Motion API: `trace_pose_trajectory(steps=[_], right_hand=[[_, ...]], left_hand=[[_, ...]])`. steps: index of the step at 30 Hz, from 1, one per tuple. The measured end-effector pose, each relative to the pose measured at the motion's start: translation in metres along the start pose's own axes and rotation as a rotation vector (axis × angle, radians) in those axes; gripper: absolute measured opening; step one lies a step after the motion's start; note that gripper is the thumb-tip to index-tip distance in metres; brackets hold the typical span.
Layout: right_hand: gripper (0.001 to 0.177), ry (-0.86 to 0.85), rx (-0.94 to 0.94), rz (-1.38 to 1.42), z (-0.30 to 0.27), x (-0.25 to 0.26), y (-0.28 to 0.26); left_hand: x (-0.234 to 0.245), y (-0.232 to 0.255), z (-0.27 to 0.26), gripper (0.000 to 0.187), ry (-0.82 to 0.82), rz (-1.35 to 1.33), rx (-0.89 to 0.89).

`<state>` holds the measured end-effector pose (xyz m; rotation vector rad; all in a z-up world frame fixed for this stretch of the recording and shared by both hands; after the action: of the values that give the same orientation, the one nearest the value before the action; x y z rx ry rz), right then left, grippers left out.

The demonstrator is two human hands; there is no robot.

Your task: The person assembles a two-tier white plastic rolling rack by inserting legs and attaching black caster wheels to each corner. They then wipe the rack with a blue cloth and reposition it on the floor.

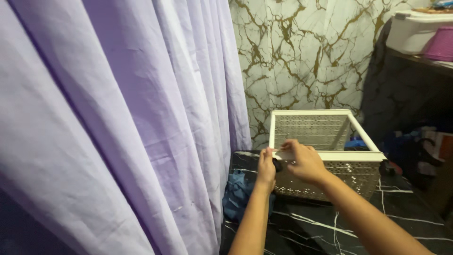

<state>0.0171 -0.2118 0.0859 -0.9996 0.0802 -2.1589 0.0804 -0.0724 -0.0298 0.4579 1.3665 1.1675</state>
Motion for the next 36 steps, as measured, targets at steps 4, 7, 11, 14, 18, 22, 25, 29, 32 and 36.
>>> trace_pose_trajectory(steps=[4,7,11,14,18,22,25,29,32,36], right_hand=[[0.054,-0.082,-0.283,0.093,0.017,-0.004,0.008],[0.053,-0.111,-0.393,-0.020,0.024,-0.015,0.013],[0.056,-0.137,-0.464,-0.154,0.026,-0.036,0.039],[0.062,-0.246,-0.513,-0.136,0.019,-0.065,0.072],[0.073,-0.232,-0.526,0.131,-0.008,-0.102,0.109],[0.071,-0.050,-0.439,0.471,-0.015,-0.130,0.122],[0.048,-0.025,-0.465,0.496,-0.018,-0.142,0.124],[0.027,0.070,-0.550,0.737,-0.021,-0.147,0.116],[0.018,0.112,-0.596,1.008,-0.024,-0.153,0.101],[0.021,0.021,-0.676,0.935,-0.031,-0.158,0.101]], left_hand=[[0.007,-0.002,-0.007,0.038,-0.124,-0.013,-0.109],[0.014,-0.010,-0.006,0.030,-0.087,0.121,-0.316],[0.030,-0.033,0.004,0.012,-0.208,0.108,-0.230],[0.043,-0.050,0.011,0.014,-0.303,0.239,-0.207],[0.046,-0.060,-0.002,0.039,-0.377,0.415,-0.133],[0.033,-0.047,-0.029,0.067,-0.335,0.828,-0.186],[0.023,-0.032,-0.037,0.069,-0.377,0.859,-0.181],[0.024,-0.025,-0.034,0.078,-0.361,0.955,-0.135],[0.024,-0.021,-0.034,0.082,-0.371,0.859,-0.303],[0.027,-0.031,-0.029,0.088,-0.431,0.950,-0.255]])
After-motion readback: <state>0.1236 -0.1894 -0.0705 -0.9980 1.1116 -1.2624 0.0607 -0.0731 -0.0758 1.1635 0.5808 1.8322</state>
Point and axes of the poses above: each hand's wrist, its own z-axis towards the middle knuckle, its own x-axis out of the back of the hand, y = z × x, the point moved 4 cm from there along z, towards the middle knuckle, and after that the axes turned 12 degrees about y, right-handed, at the moved point
